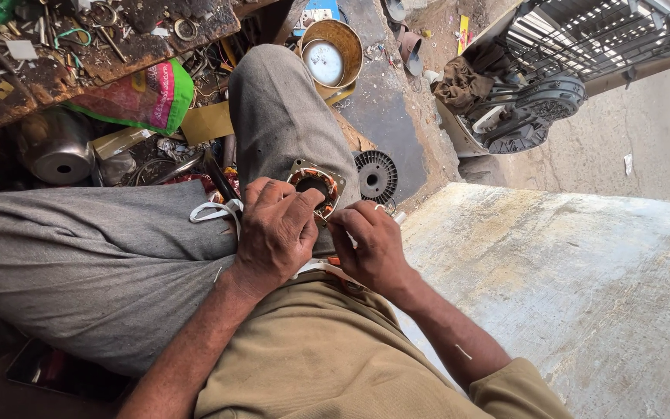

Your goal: The person sits on the ground and works on a motor stator, manipulating copper windings and inserting white insulated wires into the slots. They adjust the wires by hand and occasionally use a pair of orange-handled scissors to trim or position the wires.

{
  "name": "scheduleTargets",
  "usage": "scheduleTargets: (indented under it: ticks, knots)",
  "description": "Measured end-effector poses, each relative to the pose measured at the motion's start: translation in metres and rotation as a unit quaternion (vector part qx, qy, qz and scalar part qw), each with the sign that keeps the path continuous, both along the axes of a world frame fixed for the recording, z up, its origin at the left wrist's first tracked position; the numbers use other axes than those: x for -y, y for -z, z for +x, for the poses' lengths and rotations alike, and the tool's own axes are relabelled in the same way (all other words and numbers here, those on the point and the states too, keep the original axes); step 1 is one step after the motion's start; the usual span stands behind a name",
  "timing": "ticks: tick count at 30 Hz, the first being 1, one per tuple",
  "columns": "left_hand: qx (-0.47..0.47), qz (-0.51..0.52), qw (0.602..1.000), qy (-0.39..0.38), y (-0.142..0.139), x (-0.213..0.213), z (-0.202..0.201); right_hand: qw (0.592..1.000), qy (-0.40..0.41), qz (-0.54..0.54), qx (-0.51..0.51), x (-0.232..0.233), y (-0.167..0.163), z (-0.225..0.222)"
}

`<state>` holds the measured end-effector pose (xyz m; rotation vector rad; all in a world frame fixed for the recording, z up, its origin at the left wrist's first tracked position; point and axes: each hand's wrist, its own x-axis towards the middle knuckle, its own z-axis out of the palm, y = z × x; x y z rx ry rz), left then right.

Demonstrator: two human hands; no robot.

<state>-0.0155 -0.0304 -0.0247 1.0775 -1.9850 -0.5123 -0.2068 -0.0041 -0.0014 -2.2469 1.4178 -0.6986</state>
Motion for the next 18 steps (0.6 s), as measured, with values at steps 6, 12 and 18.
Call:
scheduleTargets:
  ticks: [6,12,18]
  knots:
    - [0.011,0.018,0.999,0.047,-0.004,0.004,0.004,0.998,0.049,0.028,0.004,-0.009,0.003,0.007]
    - [0.126,-0.019,0.989,0.076,-0.011,0.012,0.013,0.999,0.043,-0.016,0.001,-0.009,0.003,0.011]
    - [0.139,0.019,0.985,0.097,-0.016,0.018,0.009,0.996,0.039,-0.065,0.041,-0.008,0.001,0.010]
